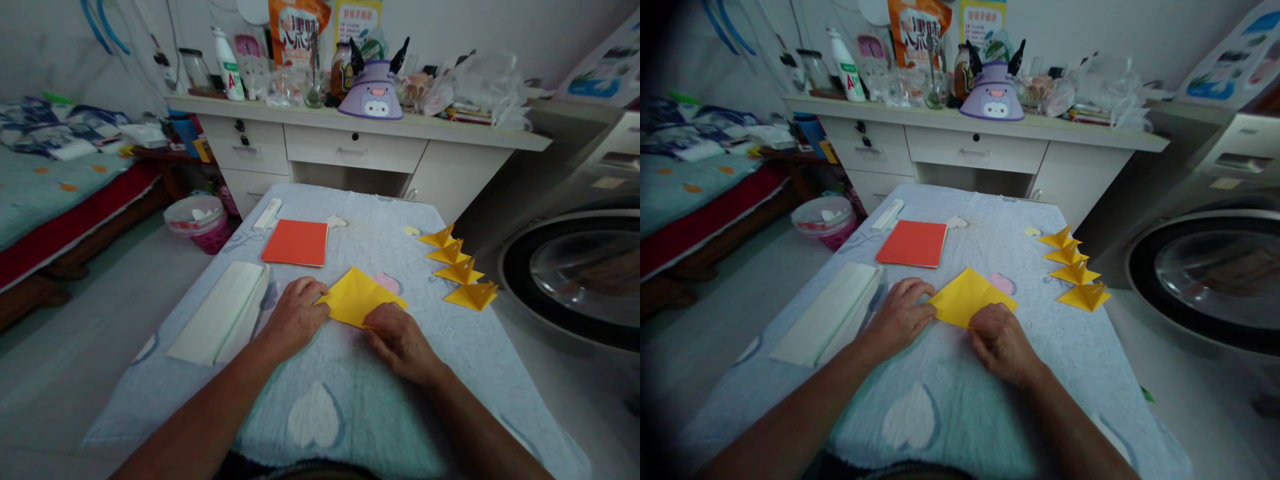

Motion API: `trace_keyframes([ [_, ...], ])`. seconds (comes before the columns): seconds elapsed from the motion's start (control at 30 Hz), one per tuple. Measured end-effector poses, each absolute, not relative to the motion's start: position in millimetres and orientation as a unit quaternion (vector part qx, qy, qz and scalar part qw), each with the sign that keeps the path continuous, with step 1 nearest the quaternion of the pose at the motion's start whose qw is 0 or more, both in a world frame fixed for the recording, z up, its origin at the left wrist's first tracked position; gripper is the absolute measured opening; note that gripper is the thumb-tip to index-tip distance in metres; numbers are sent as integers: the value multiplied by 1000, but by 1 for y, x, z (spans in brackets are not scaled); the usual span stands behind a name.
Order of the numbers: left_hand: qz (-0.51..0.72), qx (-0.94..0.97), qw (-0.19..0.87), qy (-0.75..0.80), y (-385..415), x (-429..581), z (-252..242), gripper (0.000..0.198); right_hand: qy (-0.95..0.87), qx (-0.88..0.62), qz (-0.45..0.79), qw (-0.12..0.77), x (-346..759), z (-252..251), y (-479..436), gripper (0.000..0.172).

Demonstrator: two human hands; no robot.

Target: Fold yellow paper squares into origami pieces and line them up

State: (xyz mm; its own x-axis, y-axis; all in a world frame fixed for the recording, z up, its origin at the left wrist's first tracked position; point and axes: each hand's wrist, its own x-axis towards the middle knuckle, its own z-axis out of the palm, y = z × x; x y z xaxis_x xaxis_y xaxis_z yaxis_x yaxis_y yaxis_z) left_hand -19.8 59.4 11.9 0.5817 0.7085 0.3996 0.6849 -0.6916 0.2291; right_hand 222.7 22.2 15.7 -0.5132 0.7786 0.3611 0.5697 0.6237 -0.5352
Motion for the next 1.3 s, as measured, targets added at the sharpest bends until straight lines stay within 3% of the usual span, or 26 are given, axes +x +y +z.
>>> trace_keyframes([
  [0.2,199,886,101,406,61,-24,12,10,-821,-432,234,290,219,12,25,8],
  [0.4,203,870,176,414,67,-29,8,11,-809,-462,242,271,225,10,30,19],
  [0.6,203,851,226,428,69,-30,8,7,-772,-529,230,269,229,0,32,10],
  [1.3,189,850,187,455,66,-24,4,12,-685,-692,111,199,224,-5,35,13],
])
